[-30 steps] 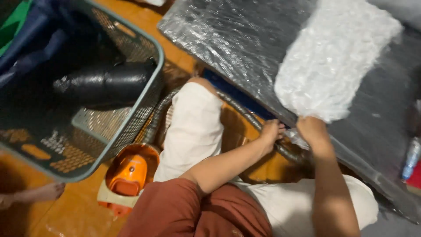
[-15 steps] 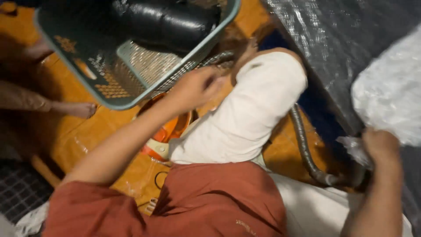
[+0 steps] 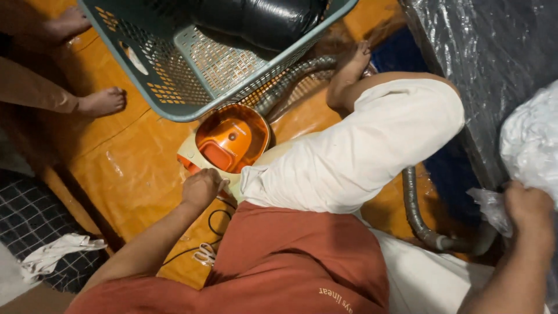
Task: The person places a pillow inside a plastic bag, uses a vacuum hose to remove the air to compress the pillow, and then seals the bag using tape.
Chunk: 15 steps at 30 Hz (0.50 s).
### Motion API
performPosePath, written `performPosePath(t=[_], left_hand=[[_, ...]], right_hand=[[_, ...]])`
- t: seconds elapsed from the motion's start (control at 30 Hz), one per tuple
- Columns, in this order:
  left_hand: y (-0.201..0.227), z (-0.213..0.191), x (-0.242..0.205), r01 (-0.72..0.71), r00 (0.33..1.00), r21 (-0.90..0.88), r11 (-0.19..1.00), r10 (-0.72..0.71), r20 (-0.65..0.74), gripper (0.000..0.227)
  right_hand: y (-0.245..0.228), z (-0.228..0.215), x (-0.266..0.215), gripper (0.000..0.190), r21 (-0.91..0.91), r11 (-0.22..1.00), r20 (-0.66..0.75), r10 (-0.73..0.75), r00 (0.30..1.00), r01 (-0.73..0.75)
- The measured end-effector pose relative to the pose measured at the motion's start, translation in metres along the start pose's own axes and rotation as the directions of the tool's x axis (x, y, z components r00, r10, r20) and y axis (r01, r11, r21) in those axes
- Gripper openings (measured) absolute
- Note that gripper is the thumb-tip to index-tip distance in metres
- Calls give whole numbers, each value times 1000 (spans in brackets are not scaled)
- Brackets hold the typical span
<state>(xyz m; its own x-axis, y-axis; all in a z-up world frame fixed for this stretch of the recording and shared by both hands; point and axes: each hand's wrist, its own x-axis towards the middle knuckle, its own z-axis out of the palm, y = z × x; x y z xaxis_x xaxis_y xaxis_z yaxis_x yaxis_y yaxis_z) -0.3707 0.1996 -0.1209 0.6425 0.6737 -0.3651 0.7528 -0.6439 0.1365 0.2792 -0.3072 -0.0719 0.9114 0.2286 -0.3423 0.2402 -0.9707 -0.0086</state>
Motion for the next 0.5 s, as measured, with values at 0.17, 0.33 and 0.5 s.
performPosePath(t=[0.17, 0.33, 0.5], left_hand=[[-12, 14, 3, -36, 999, -26, 999, 36, 9, 38], [-19, 20, 16, -117, 986, 194, 974, 90, 141, 38], [63, -80, 105, -36, 885, 102, 994, -16, 465, 41]], right_hand=[[-5, 10, 0, 69, -41, 999, -49, 27, 998, -29], [-39, -4, -20, 66, 92, 993, 12, 77, 997, -78], [-71, -26, -37, 59, 144, 987, 44, 66, 997, -72]])
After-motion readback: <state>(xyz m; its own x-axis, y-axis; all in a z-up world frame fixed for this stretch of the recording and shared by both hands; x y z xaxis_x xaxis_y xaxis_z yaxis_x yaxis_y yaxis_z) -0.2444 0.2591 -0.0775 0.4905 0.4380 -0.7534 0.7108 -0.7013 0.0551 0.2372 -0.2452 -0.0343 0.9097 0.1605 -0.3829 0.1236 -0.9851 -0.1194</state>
